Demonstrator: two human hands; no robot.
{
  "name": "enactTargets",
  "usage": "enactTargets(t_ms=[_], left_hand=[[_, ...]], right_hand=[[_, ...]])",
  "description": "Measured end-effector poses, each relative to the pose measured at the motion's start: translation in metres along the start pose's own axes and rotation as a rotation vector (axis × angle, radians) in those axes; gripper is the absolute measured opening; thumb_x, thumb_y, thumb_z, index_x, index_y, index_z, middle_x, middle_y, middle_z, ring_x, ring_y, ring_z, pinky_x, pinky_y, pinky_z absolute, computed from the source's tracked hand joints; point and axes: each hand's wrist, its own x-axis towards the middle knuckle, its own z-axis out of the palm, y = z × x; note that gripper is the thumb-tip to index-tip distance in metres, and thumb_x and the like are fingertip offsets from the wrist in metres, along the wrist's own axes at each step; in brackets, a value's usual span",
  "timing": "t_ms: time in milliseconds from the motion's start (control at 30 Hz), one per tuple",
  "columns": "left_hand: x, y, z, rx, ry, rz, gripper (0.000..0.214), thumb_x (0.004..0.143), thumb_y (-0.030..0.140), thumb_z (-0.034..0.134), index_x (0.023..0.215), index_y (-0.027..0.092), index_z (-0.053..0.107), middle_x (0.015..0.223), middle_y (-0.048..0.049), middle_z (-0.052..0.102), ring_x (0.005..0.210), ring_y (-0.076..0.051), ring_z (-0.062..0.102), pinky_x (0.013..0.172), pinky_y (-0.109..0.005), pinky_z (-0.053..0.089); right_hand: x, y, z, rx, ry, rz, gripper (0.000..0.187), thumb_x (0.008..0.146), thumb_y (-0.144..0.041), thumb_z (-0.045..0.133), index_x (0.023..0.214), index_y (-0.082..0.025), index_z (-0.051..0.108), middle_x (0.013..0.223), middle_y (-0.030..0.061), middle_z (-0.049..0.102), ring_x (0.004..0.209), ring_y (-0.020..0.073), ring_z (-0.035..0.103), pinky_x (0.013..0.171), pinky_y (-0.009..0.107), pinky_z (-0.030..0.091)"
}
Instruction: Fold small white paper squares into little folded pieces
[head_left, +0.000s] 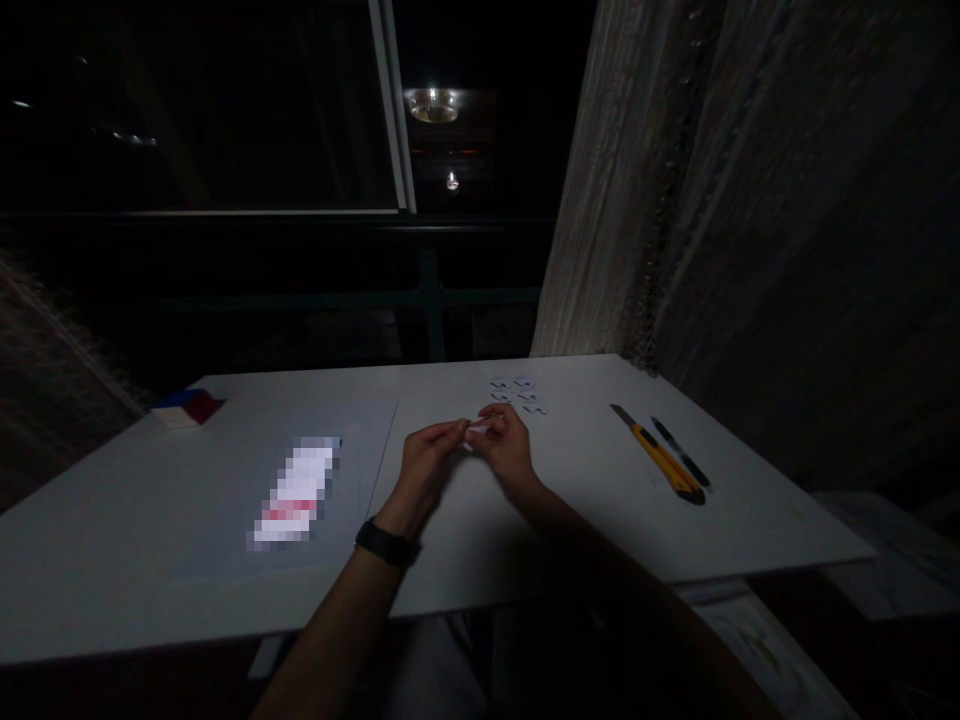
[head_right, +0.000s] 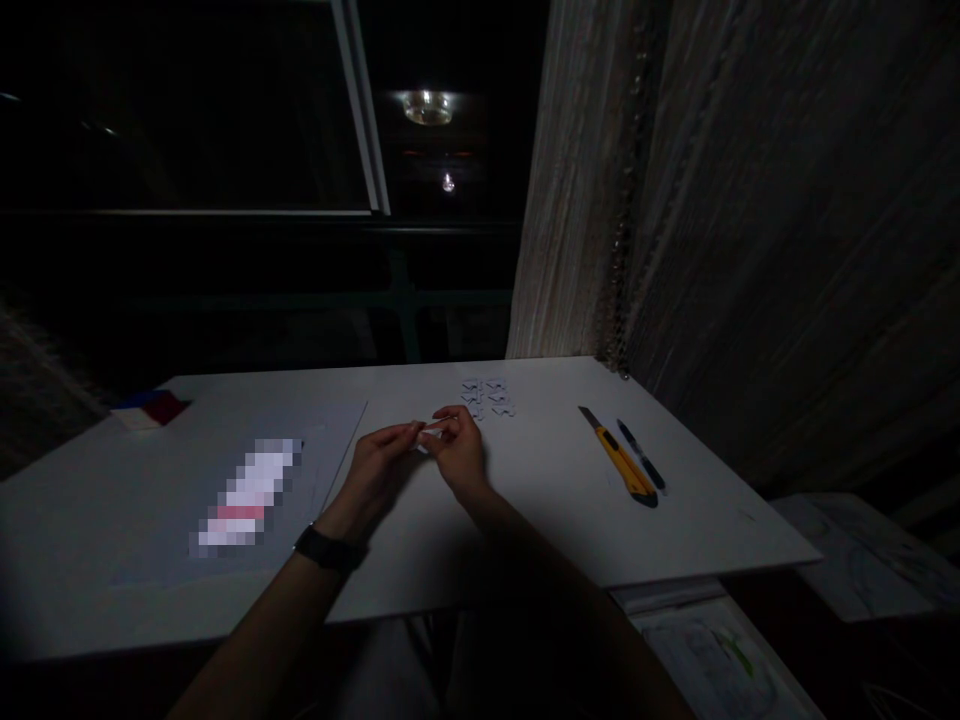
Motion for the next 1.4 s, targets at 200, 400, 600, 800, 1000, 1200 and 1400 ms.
enactTargets(t_ms=[200, 400, 600, 800, 1000, 1200, 1400], left_hand=[[0.002, -0.004, -0.003, 0.111, 0.069, 0.107, 0.029, 0.058, 0.033, 0.075, 0.076, 0.011, 0.072, 0.081, -0.0118, 0.070, 0.075, -0.019, 0.062, 0.072, -0.031, 0.046], [0.002, -0.004, 0.001, 0.226, 0.079, 0.127, 0.032, 0.056, 0.037, 0.075, 0.075, 0.011, 0.072, 0.077, -0.0110, 0.070, 0.074, -0.020, 0.063, 0.070, -0.030, 0.046], [0.003, -0.005, 0.000, 0.193, 0.052, 0.109, 0.034, 0.057, 0.038, 0.075, 0.079, 0.012, 0.072, 0.084, -0.0121, 0.070, 0.078, -0.021, 0.063, 0.073, -0.032, 0.046], [0.003, -0.007, -0.003, 0.015, 0.009, 0.017, 0.033, 0.055, 0.032, 0.077, 0.079, 0.010, 0.072, 0.090, -0.0145, 0.069, 0.083, -0.022, 0.063, 0.075, -0.033, 0.046], [-0.001, 0.000, -0.001, -0.116, -0.019, -0.069, 0.030, 0.052, 0.023, 0.078, 0.078, 0.010, 0.072, 0.095, -0.0150, 0.068, 0.085, -0.022, 0.062, 0.074, -0.030, 0.046], [-0.001, 0.000, -0.001, -0.132, -0.010, -0.056, 0.025, 0.053, 0.023, 0.077, 0.074, 0.010, 0.071, 0.087, -0.0116, 0.069, 0.076, -0.018, 0.062, 0.071, -0.027, 0.046], [0.000, -0.004, 0.001, -0.039, -0.055, 0.005, 0.031, 0.066, 0.038, 0.070, 0.081, 0.010, 0.070, 0.082, -0.0089, 0.068, 0.075, -0.015, 0.060, 0.073, -0.027, 0.045]], right_hand=[[0.002, 0.001, -0.003, -0.026, -0.070, 0.017, 0.038, 0.053, -0.028, 0.074, 0.083, -0.021, 0.051, 0.072, -0.0005, 0.065, 0.058, 0.0126, 0.056, 0.057, 0.026, 0.043], [0.004, 0.005, -0.006, 0.007, -0.086, 0.084, 0.041, 0.051, -0.029, 0.075, 0.084, -0.020, 0.053, 0.070, -0.0013, 0.064, 0.058, 0.0138, 0.060, 0.055, 0.027, 0.048], [0.005, 0.003, -0.008, 0.071, -0.100, 0.157, 0.045, 0.046, -0.026, 0.078, 0.084, -0.020, 0.054, 0.072, 0.0008, 0.067, 0.061, 0.0151, 0.063, 0.058, 0.028, 0.050], [0.006, -0.003, -0.010, 0.113, -0.170, 0.181, 0.043, 0.044, -0.023, 0.078, 0.081, -0.018, 0.057, 0.071, 0.0018, 0.068, 0.062, 0.0158, 0.064, 0.060, 0.030, 0.051], [0.005, -0.004, -0.010, 0.129, -0.191, 0.175, 0.043, 0.045, -0.022, 0.078, 0.083, -0.018, 0.059, 0.073, 0.0021, 0.068, 0.065, 0.0156, 0.063, 0.060, 0.028, 0.051], [0.004, -0.004, -0.006, 0.066, -0.210, 0.157, 0.035, 0.048, -0.028, 0.078, 0.077, -0.016, 0.061, 0.068, 0.0016, 0.066, 0.056, 0.0126, 0.060, 0.051, 0.024, 0.046], [0.005, -0.006, -0.006, 0.085, -0.146, 0.185, 0.035, 0.049, -0.027, 0.077, 0.078, -0.016, 0.060, 0.070, 0.0021, 0.067, 0.062, 0.0144, 0.062, 0.059, 0.026, 0.048]])
